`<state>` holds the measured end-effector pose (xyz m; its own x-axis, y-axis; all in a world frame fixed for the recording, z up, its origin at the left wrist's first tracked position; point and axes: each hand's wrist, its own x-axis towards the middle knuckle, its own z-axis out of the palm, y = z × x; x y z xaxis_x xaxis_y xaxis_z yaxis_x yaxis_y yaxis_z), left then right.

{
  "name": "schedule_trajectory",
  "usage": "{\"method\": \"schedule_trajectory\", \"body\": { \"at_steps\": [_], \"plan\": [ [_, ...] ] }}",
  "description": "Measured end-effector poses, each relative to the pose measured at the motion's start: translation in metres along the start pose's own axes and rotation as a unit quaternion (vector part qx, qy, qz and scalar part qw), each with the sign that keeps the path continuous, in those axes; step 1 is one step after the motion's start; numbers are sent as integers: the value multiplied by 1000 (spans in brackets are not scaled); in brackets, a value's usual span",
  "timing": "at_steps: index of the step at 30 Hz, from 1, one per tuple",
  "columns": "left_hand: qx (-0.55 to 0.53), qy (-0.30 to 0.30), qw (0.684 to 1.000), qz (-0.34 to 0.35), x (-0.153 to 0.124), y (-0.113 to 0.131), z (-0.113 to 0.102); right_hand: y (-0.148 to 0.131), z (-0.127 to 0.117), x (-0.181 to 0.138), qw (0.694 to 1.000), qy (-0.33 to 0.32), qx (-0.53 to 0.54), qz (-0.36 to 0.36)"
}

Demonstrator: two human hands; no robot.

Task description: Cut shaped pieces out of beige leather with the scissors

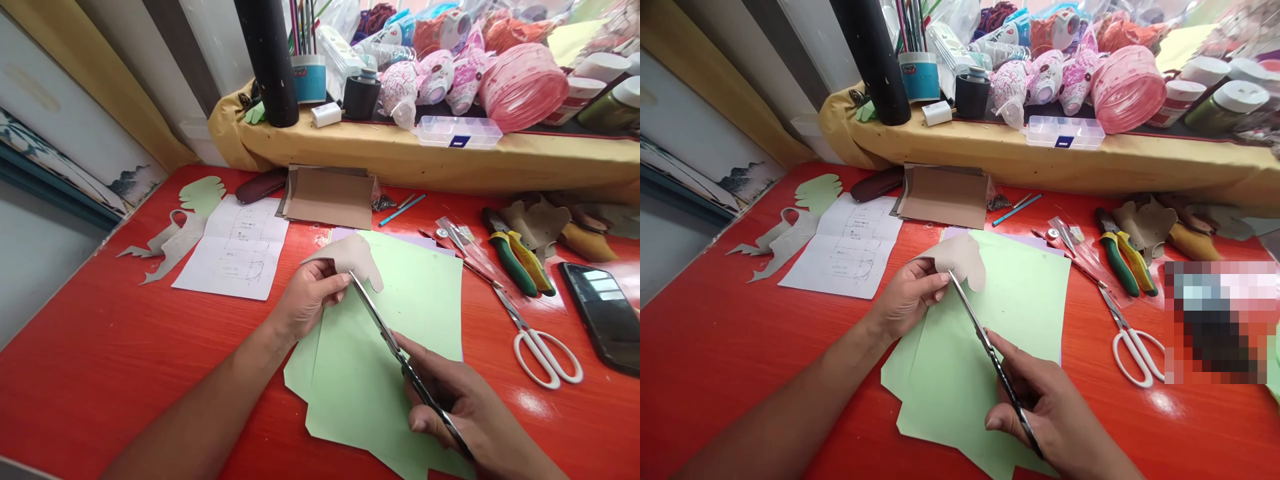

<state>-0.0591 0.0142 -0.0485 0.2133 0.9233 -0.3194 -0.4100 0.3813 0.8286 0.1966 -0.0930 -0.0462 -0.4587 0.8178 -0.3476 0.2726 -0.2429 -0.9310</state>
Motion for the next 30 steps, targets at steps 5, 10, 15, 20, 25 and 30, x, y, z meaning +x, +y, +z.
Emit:
{"method": "schedule_trajectory", "body": {
  "at_steps": [5,10,15,20,25,30],
  "plan": [
    [-9,-2,1000,-9,0,2,-1,-6,0,-1,1000,1,-10,16],
    [-8,-3,1000,-22,0,3,-2,-6,0,-1,1000,5,-21,13],
    [-11,-20,999,-34,0,5,-4,-6,-2,0,999,19,-44,9],
    [-5,-19,999,-33,1,6,-3,-3,-4,0,995,51,-83,-17],
    [5,-11,1000,-24,1,4,-3,-3,-7,0,993,64,-94,-39],
    [5,-6,1000,-15,0,4,0,-8,-8,-1,991,79,-108,-28]
  ]
}}
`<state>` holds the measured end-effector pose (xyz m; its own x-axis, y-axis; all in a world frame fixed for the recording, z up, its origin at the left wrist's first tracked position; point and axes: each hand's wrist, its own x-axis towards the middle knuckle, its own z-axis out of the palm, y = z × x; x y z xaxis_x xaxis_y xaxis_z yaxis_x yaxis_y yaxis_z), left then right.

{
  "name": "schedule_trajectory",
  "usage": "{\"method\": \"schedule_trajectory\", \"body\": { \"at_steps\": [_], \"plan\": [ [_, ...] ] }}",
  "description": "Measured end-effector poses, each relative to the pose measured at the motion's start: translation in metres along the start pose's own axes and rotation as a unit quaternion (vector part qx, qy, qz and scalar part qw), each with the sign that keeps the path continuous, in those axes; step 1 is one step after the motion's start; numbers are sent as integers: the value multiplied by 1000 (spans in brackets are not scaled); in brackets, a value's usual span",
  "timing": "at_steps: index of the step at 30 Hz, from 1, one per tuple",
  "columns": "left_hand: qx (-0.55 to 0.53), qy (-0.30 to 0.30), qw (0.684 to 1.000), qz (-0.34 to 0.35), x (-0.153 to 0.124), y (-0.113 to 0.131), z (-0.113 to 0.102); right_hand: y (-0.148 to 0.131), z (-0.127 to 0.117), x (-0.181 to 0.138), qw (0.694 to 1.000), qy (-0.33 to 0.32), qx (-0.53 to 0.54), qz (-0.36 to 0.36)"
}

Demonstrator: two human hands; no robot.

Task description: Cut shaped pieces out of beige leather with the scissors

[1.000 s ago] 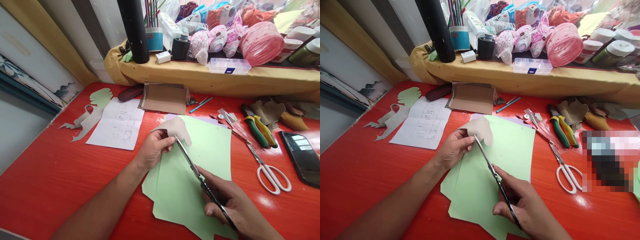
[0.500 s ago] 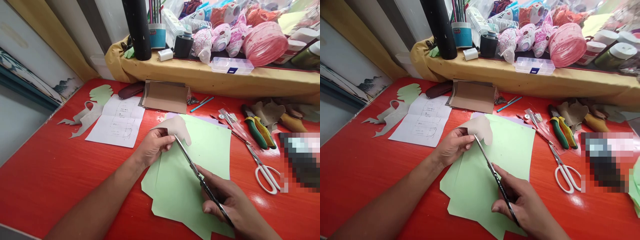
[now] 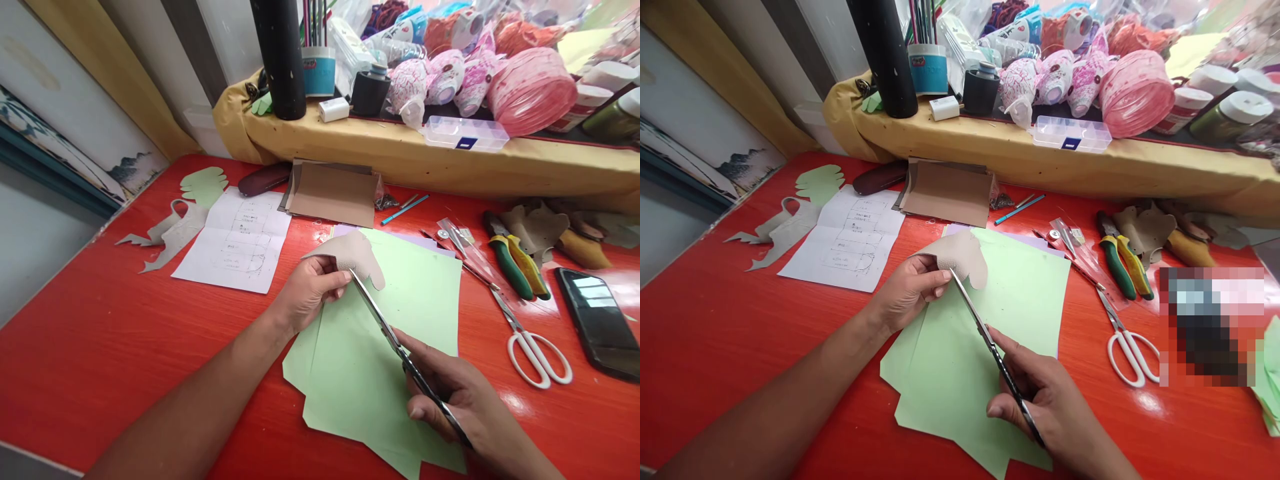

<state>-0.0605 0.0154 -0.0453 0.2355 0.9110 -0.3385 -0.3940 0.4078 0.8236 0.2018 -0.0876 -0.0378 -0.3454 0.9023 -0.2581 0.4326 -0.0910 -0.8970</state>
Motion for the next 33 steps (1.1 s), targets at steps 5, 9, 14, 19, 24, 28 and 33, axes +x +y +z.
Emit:
{"method": "schedule_trajectory", "body": {
  "at_steps": [5,9,14,19,24,28,33],
  "plan": [
    [3,12,1000,5,-1,-1,3,-5,0,1,1000,11,4,9],
    [0,17,1000,13,-2,-3,3,-6,0,1,1000,14,13,10],
    [3,27,999,27,-3,-5,5,3,2,-1,1000,13,10,10],
    [1,34,999,35,-5,-7,6,16,6,-2,999,30,2,-11],
    [-1,32,999,39,-6,-8,6,20,7,-3,999,35,9,-5],
    [0,33,999,36,-5,-8,5,11,6,-2,999,28,28,5],
    [6,30,999,26,-5,-8,5,3,5,-1,999,13,31,10]
  ]
}}
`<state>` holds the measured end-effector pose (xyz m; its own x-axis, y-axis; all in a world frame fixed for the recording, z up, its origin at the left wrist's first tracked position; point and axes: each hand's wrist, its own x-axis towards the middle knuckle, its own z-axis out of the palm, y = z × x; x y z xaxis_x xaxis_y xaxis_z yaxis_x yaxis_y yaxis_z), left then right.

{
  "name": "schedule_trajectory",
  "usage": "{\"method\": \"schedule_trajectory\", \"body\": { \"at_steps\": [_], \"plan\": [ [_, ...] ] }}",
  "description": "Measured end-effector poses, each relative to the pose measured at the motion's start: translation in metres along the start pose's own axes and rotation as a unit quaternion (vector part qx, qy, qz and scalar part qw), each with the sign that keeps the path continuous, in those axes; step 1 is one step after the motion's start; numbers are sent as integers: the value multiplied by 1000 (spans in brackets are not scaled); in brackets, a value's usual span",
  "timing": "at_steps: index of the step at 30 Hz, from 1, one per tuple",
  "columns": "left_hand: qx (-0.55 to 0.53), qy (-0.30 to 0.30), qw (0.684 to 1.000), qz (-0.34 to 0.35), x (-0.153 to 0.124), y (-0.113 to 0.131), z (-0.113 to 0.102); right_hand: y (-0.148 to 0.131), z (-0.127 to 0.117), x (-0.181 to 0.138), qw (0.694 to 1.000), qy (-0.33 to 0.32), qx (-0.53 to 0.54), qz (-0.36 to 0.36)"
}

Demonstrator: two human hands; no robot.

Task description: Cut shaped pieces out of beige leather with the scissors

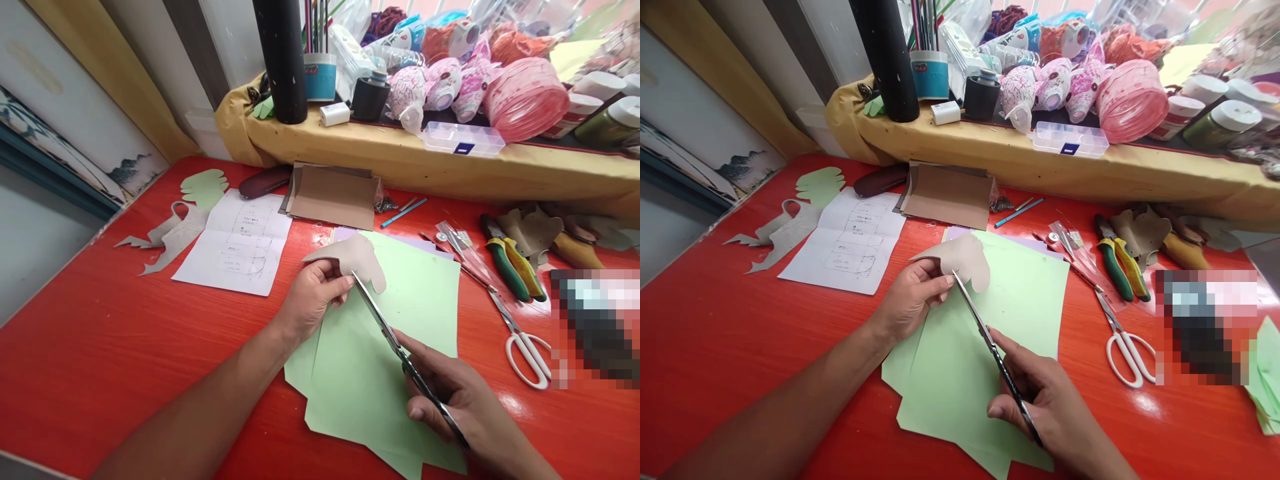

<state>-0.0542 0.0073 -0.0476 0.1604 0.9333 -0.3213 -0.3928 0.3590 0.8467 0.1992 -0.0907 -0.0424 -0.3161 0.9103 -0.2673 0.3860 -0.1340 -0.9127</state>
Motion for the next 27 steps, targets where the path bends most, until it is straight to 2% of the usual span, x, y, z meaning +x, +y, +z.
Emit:
{"method": "schedule_trajectory", "body": {
  "at_steps": [9,18,27],
  "plan": [
    [4,-3,1000,2,-1,0,1,20,1,-4,1000,16,-26,-10],
    [-40,-3,999,13,-3,-7,7,18,1,-4,999,21,-25,-11],
    [-10,2,1000,15,-7,-4,7,17,1,-3,1000,20,-9,-6]
  ]
}}
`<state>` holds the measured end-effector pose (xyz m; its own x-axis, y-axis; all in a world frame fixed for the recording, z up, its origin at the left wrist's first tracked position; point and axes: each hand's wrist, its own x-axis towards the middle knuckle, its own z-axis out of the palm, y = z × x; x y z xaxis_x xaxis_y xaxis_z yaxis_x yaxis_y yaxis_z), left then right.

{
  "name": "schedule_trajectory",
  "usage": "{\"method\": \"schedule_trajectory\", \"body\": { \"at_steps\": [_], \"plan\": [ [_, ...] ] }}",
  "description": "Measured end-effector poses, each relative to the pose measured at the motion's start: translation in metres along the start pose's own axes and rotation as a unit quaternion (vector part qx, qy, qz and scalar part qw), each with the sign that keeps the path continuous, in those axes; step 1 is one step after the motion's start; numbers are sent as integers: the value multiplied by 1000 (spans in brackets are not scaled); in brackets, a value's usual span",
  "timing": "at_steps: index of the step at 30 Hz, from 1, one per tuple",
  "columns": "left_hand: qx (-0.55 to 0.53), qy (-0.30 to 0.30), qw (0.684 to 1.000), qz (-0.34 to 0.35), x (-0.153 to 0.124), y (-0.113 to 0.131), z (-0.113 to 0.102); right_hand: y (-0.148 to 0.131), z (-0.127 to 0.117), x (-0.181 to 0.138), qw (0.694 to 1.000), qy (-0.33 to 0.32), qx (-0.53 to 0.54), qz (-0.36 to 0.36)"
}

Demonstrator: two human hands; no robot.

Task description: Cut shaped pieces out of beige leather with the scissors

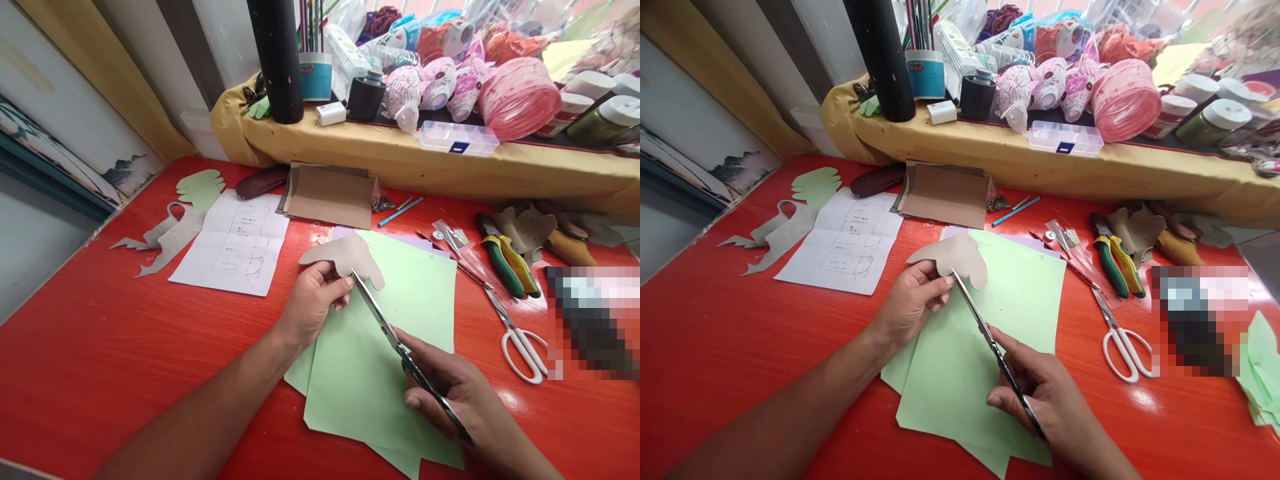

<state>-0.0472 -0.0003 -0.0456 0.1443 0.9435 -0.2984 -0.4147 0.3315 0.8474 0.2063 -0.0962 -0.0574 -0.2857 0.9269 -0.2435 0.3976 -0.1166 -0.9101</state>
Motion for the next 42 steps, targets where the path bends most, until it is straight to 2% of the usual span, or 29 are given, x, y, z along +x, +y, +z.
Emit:
{"method": "schedule_trajectory", "body": {
  "at_steps": [9,20,24,29,36,42],
  "plan": [
    [16,-8,1000,-11,-5,11,1,1,-2,-1,999,-27,14,30],
    [-32,0,999,0,-7,4,5,-26,-1,3,995,-59,69,39],
    [-58,2,998,4,-7,3,7,-30,2,3,991,-89,92,48],
    [-66,4,998,13,-7,1,7,-33,3,4,989,-87,106,50],
    [-61,-1,998,18,-7,2,7,-17,3,3,986,-75,142,33],
    [-67,-8,998,17,-8,3,7,-7,2,2,963,-123,240,29]
  ]
}}
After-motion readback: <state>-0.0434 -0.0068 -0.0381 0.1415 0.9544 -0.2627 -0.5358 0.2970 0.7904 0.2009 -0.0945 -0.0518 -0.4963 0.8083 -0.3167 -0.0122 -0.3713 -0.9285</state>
